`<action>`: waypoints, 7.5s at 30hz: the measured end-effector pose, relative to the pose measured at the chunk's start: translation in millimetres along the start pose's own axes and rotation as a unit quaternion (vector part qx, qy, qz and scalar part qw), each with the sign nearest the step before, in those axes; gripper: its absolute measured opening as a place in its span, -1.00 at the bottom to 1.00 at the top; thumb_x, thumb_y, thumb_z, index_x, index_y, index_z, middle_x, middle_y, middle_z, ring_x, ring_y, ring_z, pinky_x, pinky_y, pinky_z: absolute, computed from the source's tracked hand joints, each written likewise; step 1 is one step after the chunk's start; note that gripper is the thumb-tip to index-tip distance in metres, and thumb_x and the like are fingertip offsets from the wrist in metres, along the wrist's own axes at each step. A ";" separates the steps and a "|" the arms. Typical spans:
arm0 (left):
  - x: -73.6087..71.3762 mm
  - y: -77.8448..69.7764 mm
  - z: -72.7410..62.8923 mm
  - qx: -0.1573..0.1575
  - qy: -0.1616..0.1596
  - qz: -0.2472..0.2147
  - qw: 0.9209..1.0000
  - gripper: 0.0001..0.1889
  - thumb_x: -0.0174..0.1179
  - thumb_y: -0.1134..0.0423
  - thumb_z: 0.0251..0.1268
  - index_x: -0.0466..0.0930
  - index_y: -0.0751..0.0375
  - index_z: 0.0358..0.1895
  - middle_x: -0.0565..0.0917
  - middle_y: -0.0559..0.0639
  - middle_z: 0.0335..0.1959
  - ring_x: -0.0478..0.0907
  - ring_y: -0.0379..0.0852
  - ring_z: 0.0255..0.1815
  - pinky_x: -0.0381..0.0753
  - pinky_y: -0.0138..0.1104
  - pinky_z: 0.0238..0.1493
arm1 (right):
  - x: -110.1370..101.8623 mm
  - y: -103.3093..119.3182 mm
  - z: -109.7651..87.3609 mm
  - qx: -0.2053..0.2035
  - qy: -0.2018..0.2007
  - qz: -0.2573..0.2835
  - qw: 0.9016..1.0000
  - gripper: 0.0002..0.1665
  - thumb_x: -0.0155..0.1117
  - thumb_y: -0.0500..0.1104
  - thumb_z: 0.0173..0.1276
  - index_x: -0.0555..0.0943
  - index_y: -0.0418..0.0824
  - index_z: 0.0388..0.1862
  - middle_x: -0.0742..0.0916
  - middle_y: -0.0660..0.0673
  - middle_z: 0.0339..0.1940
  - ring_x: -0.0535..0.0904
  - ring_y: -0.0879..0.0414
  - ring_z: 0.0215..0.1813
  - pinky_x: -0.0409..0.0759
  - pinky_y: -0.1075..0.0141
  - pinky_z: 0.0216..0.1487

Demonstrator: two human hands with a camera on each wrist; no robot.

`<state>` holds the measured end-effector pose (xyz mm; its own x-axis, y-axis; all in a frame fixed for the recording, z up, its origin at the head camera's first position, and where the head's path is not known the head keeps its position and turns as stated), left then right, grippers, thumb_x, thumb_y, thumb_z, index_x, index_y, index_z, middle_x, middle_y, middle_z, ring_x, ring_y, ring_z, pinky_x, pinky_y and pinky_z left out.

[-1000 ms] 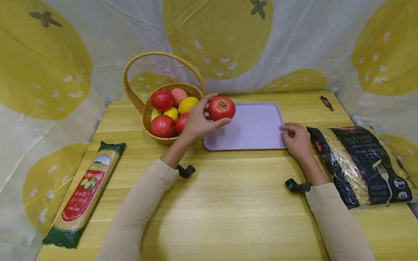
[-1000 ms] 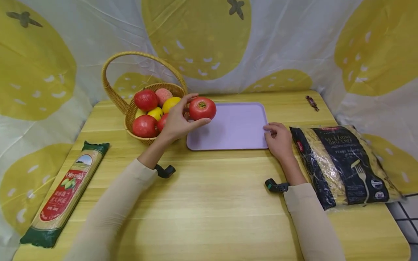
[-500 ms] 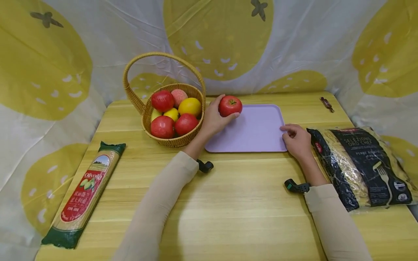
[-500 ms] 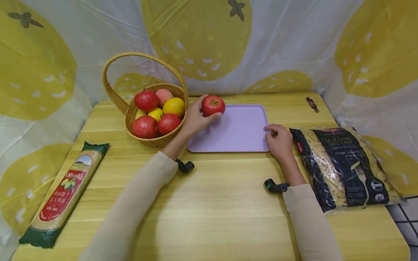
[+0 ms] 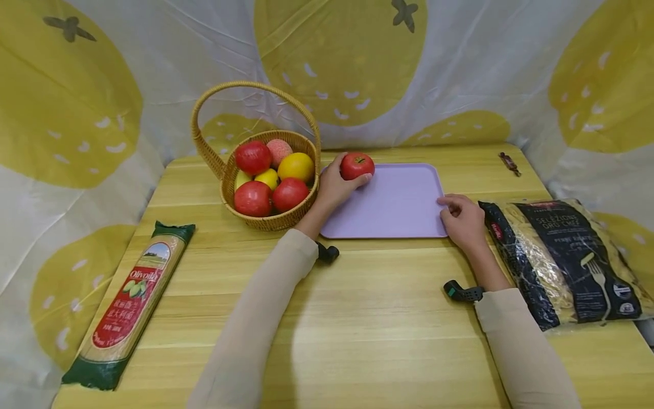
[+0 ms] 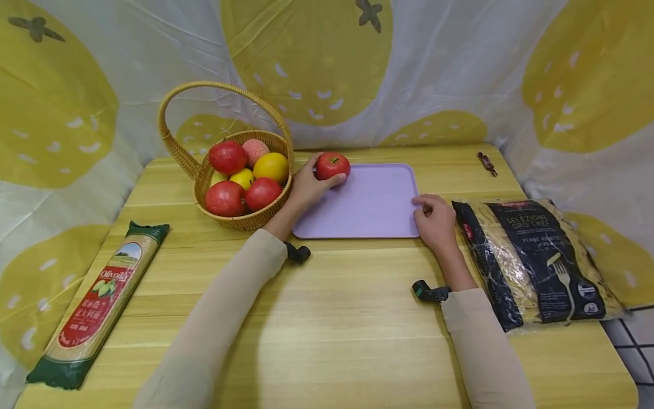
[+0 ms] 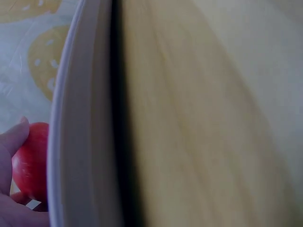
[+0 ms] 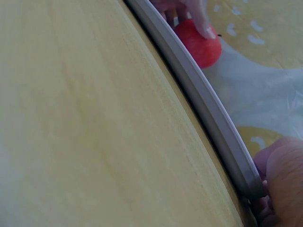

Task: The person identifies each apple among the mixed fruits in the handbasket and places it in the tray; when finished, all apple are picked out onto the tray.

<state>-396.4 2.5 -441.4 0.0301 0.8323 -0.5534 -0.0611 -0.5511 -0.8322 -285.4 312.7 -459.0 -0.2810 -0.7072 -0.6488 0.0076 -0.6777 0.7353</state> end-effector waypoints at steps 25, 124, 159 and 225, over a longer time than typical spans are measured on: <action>-49.1 -54.0 -69.2 0.118 0.031 0.080 0.989 0.02 0.40 -0.40 0.07 0.36 0.13 0.53 0.54 0.11 0.42 0.56 0.12 0.30 0.58 -0.05 0.32 | 0.1 0.8 -2.5 -0.011 -0.004 -0.012 1.000 -0.65 0.16 -0.25 0.48 0.74 -0.28 0.14 0.73 -0.29 0.00 0.46 0.00 -0.16 0.35 0.34 -0.15; -219.4 52.2 -13.4 -0.102 0.021 0.178 0.978 0.12 0.00 -0.59 0.22 0.04 0.14 0.65 0.36 0.29 0.50 0.35 0.34 0.43 0.41 0.22 0.43 | 3.6 -6.5 -0.9 -0.002 0.002 -0.009 1.000 -0.65 0.16 -0.25 0.50 0.73 -0.27 0.16 0.69 -0.28 -0.05 0.47 -0.03 -0.14 0.37 0.30 -0.15; -205.1 21.5 -27.1 0.024 -0.065 0.128 0.989 -0.11 0.37 -0.35 0.13 0.36 -0.02 0.48 0.54 0.11 0.38 0.53 0.17 0.29 0.56 0.12 0.32 | 3.1 -4.6 -1.7 0.001 0.004 -0.005 1.000 -0.65 0.16 -0.25 0.51 0.73 -0.27 0.16 0.69 -0.28 -0.05 0.46 -0.02 -0.14 0.38 0.34 -0.17; 69.0 -72.7 -37.0 0.104 0.059 -0.006 0.993 -0.10 0.50 -0.07 0.18 0.27 0.00 0.56 0.49 0.01 0.44 0.46 -0.01 0.43 0.46 -0.11 0.46 | 1.1 -4.8 -4.9 0.007 -0.022 0.006 1.000 -0.68 0.22 -0.27 0.37 0.79 -0.27 0.01 0.70 -0.23 -0.24 0.50 0.09 -0.28 0.41 0.47 -0.30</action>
<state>-353.0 97.8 -420.4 0.1482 0.8198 -0.5531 -0.2635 -0.5063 -0.8211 -281.1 314.2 -464.2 -0.3223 -0.7058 -0.6309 -0.0015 -0.6661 0.7459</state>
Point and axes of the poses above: each hand's wrist, its own z-axis towards the middle knuckle, its own x-axis out of the palm, y = z × x, the point moved 9 cm from there along z, towards the middle knuckle
